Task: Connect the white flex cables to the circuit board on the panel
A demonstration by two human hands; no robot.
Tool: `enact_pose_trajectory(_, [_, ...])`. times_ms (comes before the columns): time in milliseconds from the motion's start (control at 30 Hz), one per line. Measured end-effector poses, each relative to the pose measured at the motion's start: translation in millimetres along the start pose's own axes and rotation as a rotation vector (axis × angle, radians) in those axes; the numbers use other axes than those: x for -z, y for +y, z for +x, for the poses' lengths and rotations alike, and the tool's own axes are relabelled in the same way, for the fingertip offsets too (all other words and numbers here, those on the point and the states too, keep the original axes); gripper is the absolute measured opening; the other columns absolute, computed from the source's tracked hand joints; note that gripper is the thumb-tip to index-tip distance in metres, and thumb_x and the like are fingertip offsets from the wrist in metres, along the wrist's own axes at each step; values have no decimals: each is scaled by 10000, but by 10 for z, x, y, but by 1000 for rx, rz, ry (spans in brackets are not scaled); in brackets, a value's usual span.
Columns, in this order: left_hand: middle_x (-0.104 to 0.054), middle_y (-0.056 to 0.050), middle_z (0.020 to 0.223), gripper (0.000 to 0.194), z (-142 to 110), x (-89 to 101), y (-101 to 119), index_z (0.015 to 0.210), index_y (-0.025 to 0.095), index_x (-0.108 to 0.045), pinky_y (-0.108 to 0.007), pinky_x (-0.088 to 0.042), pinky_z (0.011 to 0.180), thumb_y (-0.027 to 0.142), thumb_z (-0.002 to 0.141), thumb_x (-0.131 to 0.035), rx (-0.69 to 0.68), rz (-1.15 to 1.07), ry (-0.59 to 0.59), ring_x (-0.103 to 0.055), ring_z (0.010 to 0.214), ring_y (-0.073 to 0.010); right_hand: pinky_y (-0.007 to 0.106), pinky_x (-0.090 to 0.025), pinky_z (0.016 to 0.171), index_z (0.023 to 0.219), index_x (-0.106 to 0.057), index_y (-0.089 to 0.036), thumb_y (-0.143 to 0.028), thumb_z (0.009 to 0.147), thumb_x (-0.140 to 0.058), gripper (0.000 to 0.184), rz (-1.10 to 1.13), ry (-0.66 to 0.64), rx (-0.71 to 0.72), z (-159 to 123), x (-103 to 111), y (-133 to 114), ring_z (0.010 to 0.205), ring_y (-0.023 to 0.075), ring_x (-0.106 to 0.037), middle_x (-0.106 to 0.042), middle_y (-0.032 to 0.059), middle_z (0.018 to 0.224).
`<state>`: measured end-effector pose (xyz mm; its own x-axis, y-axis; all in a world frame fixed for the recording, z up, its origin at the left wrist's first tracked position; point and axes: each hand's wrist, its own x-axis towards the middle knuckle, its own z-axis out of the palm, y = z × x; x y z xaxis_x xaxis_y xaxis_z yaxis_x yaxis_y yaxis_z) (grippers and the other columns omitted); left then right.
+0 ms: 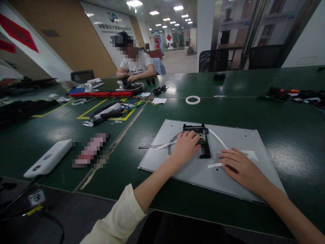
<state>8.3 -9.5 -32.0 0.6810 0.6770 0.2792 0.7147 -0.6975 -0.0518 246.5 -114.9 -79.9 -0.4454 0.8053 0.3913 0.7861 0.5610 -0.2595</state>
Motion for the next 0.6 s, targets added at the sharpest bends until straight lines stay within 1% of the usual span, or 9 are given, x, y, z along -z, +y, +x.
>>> enact_pose_trajectory(200, [-535,-65,1074,219,3,9,-3,1071,209,-528,-376,-392,801,308,881,-481,-8,-9,-15,-491,994,-237,514,-361,1032,1097,-618,-285,-287,847,-524,267,18,29,-32,5,16,-9,1140,219,-532,-625,5,1141])
enact_pose_trajectory(333, [-538,-61,1071,216,4,2,1,1066,209,-532,-373,-392,803,303,876,-494,5,-17,-3,-491,996,-236,475,-382,1026,1037,-624,-265,-298,848,-529,215,14,61,-83,-2,38,-16,1127,215,-534,-631,8,1104])
enact_pose_trajectory(400, [-538,-57,1071,217,3,2,1,1066,210,-533,-372,-394,799,304,874,-494,2,-22,6,-492,992,-235,447,-418,994,1042,-614,-253,-303,864,-502,216,12,71,-133,-19,37,-16,1106,213,-545,-625,17,1112])
enact_pose_trajectory(500, [-538,-60,1071,220,3,10,3,1068,208,-535,-374,-397,798,306,876,-489,-3,-24,2,-492,992,-236,419,-479,904,1049,-599,-245,-311,883,-452,232,2,110,-202,-55,23,-11,1020,217,-589,-631,28,1092])
enact_pose_trajectory(600, [-541,-65,1069,220,6,24,4,1061,205,-541,-375,-399,803,308,873,-495,3,-26,-13,-492,998,-237,392,-498,847,1039,-594,-241,-319,882,-445,230,-28,165,-235,-81,18,-17,949,219,-617,-644,33,1047])
